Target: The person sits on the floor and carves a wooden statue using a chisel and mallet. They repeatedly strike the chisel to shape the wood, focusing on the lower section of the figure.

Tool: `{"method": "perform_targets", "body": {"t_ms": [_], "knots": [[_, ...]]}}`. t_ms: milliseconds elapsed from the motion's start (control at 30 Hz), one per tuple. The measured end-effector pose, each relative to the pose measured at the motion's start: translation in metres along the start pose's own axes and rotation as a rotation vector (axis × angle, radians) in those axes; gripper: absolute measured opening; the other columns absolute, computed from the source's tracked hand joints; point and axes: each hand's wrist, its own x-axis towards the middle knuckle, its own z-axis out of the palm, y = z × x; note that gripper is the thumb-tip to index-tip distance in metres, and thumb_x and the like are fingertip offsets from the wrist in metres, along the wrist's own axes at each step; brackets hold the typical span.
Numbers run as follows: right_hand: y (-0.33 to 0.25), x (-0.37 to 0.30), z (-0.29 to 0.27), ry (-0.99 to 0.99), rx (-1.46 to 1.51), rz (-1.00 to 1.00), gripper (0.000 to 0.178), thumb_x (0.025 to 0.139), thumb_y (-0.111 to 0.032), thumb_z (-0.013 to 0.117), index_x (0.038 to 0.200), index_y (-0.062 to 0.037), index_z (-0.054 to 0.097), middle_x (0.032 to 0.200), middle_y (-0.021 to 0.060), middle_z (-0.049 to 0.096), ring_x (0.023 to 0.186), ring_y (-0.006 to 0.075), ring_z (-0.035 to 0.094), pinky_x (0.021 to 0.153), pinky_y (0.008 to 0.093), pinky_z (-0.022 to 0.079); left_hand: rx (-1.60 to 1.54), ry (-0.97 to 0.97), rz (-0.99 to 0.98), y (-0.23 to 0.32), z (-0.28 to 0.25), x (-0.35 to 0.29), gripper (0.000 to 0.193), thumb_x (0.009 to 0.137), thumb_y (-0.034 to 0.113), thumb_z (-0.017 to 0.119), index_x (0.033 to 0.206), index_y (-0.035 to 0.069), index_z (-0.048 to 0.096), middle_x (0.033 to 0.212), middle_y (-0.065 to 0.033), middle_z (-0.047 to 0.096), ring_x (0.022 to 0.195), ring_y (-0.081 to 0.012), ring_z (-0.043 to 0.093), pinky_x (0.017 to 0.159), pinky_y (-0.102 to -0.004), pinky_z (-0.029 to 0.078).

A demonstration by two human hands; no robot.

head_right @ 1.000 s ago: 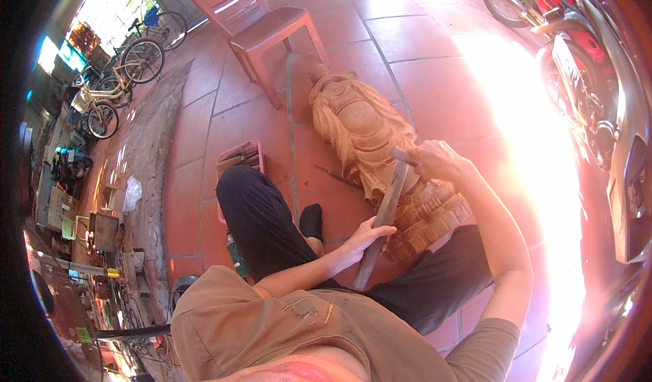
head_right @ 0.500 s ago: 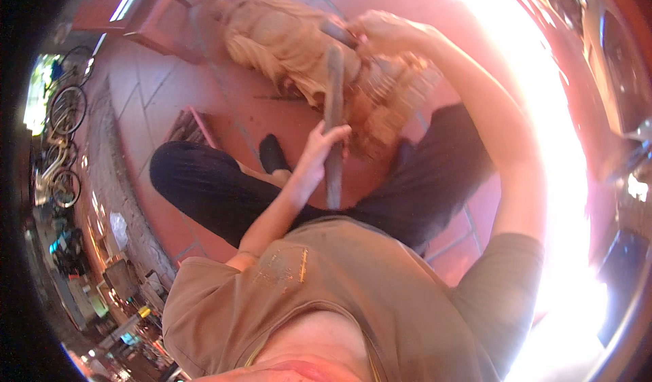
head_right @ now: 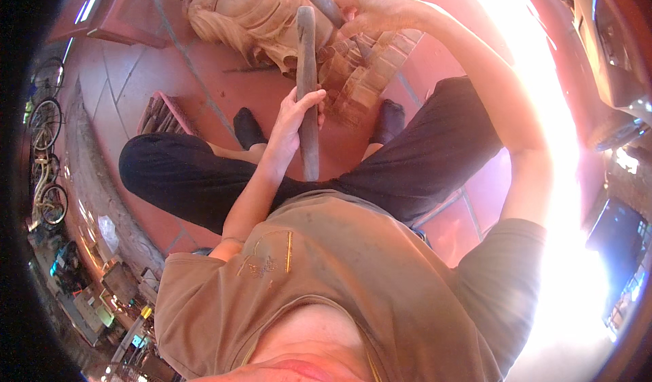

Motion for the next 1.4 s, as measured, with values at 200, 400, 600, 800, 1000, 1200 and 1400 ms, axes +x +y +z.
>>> {"method": "perform_targets", "body": {"t_ms": [200, 400, 600, 800, 1000, 1200, 1400], "knots": [[0.0, -0.013, 0.007, 0.02, -0.08, 0.135, 0.029, 0.086, -0.024, 0.078, 0.099, -0.0016, 0.067, 0.087, 0.0084, 0.069, 0.082, 0.02, 0.063, 0.078, 0.0351, 0.051, 0.069, 0.024, 0.028, 0.005, -0.003, -0.002, 0.03, 0.086, 0.023, 0.078, 0.1, 0.007, 0.057, 0.072, -0.0015, 0.06, 0.053, -0.0118, 0.059, 0.048, -0.0265, 0.046], [-0.027, -0.022, 0.008, 0.019, 0.024, 0.281, 0.026, 0.086, -0.024, 0.078, 0.102, -0.0051, 0.07, 0.09, 0.0053, 0.07, 0.083, 0.0165, 0.062, 0.078, 0.0332, 0.051, 0.059, 0.047, 0.061, 0.003, -0.004, -0.002, 0.031, 0.083, 0.023, 0.08, 0.099, 0.007, 0.058, 0.071, -0.0007, 0.06, 0.052, -0.0104, 0.058, 0.048, -0.0252, 0.045], [-0.017, -0.025, 0.018, -0.063, 0.032, 0.311, 0.024, 0.087, -0.023, 0.077, 0.103, -0.0065, 0.07, 0.092, 0.0039, 0.069, 0.085, 0.0149, 0.061, 0.078, 0.0326, 0.05, 0.071, 0.084, 0.082, 0.005, -0.004, -0.002, 0.037, 0.079, 0.023, 0.083, 0.102, 0.005, 0.06, 0.072, -0.0016, 0.061, 0.054, -0.0095, 0.057, 0.05, -0.0247, 0.046], [-0.003, -0.025, 0.023, -0.045, 0.182, 0.316, 0.024, 0.086, -0.021, 0.077, 0.105, -0.0061, 0.071, 0.092, 0.0043, 0.07, 0.088, 0.0156, 0.063, 0.081, 0.0331, 0.05, 0.114, 0.114, 0.185, 0.011, -0.01, -0.004, 0.035, 0.08, 0.023, 0.083, 0.1, 0.004, 0.061, 0.074, -0.0018, 0.063, 0.054, -0.0087, 0.056, 0.051, -0.024, 0.046], [-0.001, -0.023, 0.018, -0.08, 0.191, 0.366, 0.025, 0.086, -0.018, 0.078, 0.107, -0.006, 0.071, 0.093, 0.0044, 0.071, 0.09, 0.0158, 0.065, 0.083, 0.0333, 0.05, 0.209, 0.13, 0.244, 0.018, -0.009, -0.008, 0.037, 0.08, 0.024, 0.085, 0.102, 0.005, 0.062, 0.075, -0.0001, 0.062, 0.057, -0.0073, 0.055, 0.052, -0.0234, 0.045], [0.016, -0.029, 0.029, -0.011, 0.263, 0.32, 0.021, 0.086, -0.012, 0.077, 0.104, -0.0054, 0.071, 0.092, 0.0031, 0.071, 0.09, 0.0151, 0.065, 0.086, 0.0323, 0.052, 0.303, 0.11, 0.299, 0.035, 0.002, -0.021, 0.042, 0.081, 0.025, 0.085, 0.109, 0.003, 0.063, 0.078, 0.0006, 0.064, 0.061, -0.0054, 0.056, 0.053, -0.023, 0.046], [0.006, -0.03, 0.024, -0.048, 0.188, 0.241, 0.021, 0.084, -0.01, 0.077, 0.104, -0.0033, 0.071, 0.091, 0.0035, 0.071, 0.089, 0.0143, 0.065, 0.087, 0.0316, 0.052, 0.277, 0.066, 0.375, 0.071, 0.011, -0.048, 0.042, 0.083, 0.015, 0.083, 0.116, 0.002, 0.061, 0.088, -0.0018, 0.068, 0.067, -0.005, 0.058, 0.056, -0.0211, 0.047]]}}
